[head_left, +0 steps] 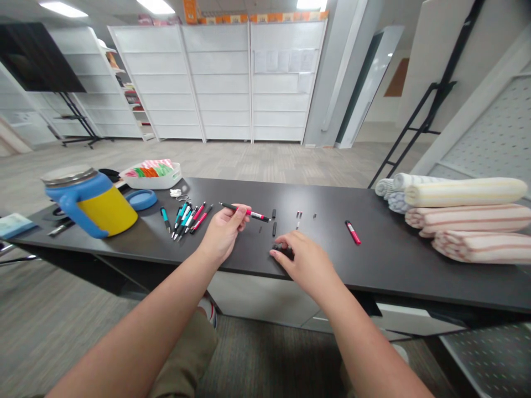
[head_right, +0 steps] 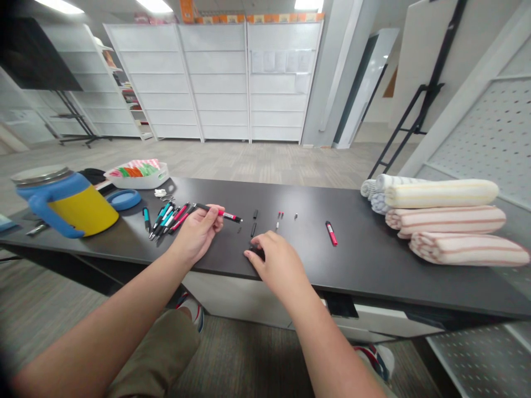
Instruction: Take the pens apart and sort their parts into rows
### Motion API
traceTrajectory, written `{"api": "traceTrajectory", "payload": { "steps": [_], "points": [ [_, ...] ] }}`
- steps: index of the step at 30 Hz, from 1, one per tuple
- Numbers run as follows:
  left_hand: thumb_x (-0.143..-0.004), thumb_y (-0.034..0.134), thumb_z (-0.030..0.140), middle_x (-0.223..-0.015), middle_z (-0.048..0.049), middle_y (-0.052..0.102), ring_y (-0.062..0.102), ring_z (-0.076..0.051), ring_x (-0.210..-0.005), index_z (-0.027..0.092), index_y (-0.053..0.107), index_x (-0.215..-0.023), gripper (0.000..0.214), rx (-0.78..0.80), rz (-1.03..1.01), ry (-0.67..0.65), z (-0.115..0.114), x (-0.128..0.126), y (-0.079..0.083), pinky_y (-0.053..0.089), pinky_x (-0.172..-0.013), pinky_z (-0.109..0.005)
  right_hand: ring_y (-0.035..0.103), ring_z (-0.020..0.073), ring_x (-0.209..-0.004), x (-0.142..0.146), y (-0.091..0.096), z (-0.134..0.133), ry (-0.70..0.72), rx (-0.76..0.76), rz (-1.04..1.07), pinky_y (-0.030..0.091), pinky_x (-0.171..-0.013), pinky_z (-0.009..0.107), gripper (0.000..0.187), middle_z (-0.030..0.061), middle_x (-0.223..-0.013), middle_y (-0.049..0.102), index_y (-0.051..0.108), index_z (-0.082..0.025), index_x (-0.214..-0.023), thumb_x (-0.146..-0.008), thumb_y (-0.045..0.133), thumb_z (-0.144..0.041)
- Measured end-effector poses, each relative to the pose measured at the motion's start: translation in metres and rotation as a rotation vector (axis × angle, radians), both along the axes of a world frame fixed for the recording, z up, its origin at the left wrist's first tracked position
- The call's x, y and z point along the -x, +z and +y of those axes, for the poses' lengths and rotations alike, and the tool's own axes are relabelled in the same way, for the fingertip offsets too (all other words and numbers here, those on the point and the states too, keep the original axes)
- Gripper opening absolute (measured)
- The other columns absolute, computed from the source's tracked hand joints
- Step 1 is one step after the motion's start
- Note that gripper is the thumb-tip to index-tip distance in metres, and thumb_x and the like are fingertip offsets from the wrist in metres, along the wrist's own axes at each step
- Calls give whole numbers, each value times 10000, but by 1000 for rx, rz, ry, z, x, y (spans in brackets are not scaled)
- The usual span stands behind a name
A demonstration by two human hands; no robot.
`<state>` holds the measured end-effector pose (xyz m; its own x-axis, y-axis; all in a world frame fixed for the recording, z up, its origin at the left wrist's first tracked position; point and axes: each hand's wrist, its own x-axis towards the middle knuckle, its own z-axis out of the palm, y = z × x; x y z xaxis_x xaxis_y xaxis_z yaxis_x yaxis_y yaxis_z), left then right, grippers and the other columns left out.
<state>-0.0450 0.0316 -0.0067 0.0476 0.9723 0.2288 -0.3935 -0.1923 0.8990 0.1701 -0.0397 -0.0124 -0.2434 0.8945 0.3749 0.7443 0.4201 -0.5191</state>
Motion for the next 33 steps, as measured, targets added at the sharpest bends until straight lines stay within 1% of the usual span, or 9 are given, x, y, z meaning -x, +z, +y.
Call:
{"api": "traceTrajectory", "payload": {
  "steps": [5, 9, 15, 18, 20, 22, 25, 29, 33],
  "points": [
    [-833, 819, 438, -733, -21, 637, 503, -80, -646, 137, 774, -943, 323, 12, 48, 14, 0, 0, -1, 392, -613, -210, 646, 181, -867, -3, 2, -1, 11, 31, -44, 470, -777, 303, 70, 27, -926, 690, 727, -230, -917, -952, 670, -251],
    [-817, 828, 452, -727, -21, 629, 502, -83, -639, 132, 770, -947, 351, 23, 64, 13, -1, 1, -1, 392, -607, -216, 655, 172, -824, -32, 5, 0, -36, 83, -76, 465, -751, 294, 79, 15, -903, 699, 743, -245, -881, -932, 685, -261],
    [-798, 842, 454, -738, -22, 626, 493, -77, -628, 129, 768, -940, 361, 53, 60, 21, 0, 0, 0, 393, -599, -215, 668, 207, -836, -80, -3, 19, -332, 32, -175, 459, -748, 323, 121, 36, -918, 721, 756, -237, -908, -937, 668, -315],
    [-794, 845, 452, -749, -25, 629, 492, -76, -632, 131, 770, -938, 360, 57, 63, 28, 0, 0, 0, 391, -600, -212, 676, 240, -876, -85, -6, 23, -488, -18, -216, 462, -745, 339, 173, 57, -957, 736, 726, -215, -1038, -931, 680, -342],
    [-792, 847, 448, -747, -24, 626, 494, -76, -637, 131, 772, -932, 355, 57, 58, 32, 0, 0, 0, 389, -600, -210, 679, 257, -896, -83, -7, 21, -548, -58, -250, 469, -754, 349, 224, 75, -977, 744, 702, -196, -1082, -923, 693, -353],
    [-794, 847, 446, -738, -20, 618, 498, -78, -645, 131, 773, -928, 350, 59, 54, 33, 0, 0, 1, 387, -602, -207, 680, 267, -905, -79, -6, 16, -557, -93, -305, 479, -795, 366, 188, 88, -970, 750, 712, -195, -1004, -933, 681, -366],
    [-798, 842, 452, -730, -17, 611, 497, -80, -641, 131, 770, -931, 354, 56, 59, 27, -1, 0, 1, 383, -597, -208, 678, 263, -920, -76, -7, 9, -485, -129, -358, 482, -901, 395, 228, 92, -963, 756, 740, -207, -897, -969, 632, -394],
    [-798, 841, 450, -737, -23, 621, 495, -82, -634, 128, 767, -939, 359, 47, 69, 21, -1, 1, 1, 386, -593, -214, 668, 269, -996, -75, -8, 7, -398, -140, -390, 424, -1067, 463, 285, 108, -1051, 753, 772, -205, -985, -1000, 574, -409],
    [-802, 836, 448, -742, -28, 632, 497, -83, -633, 131, 767, -941, 353, 37, 72, 17, -1, 1, 0, 388, -596, -218, 612, 343, -1129, -73, -9, 11, -460, -104, -416, 456, -1012, 521, 325, 149, -1221, 717, 769, -205, -1092, -999, 546, -421]
  ]
}}
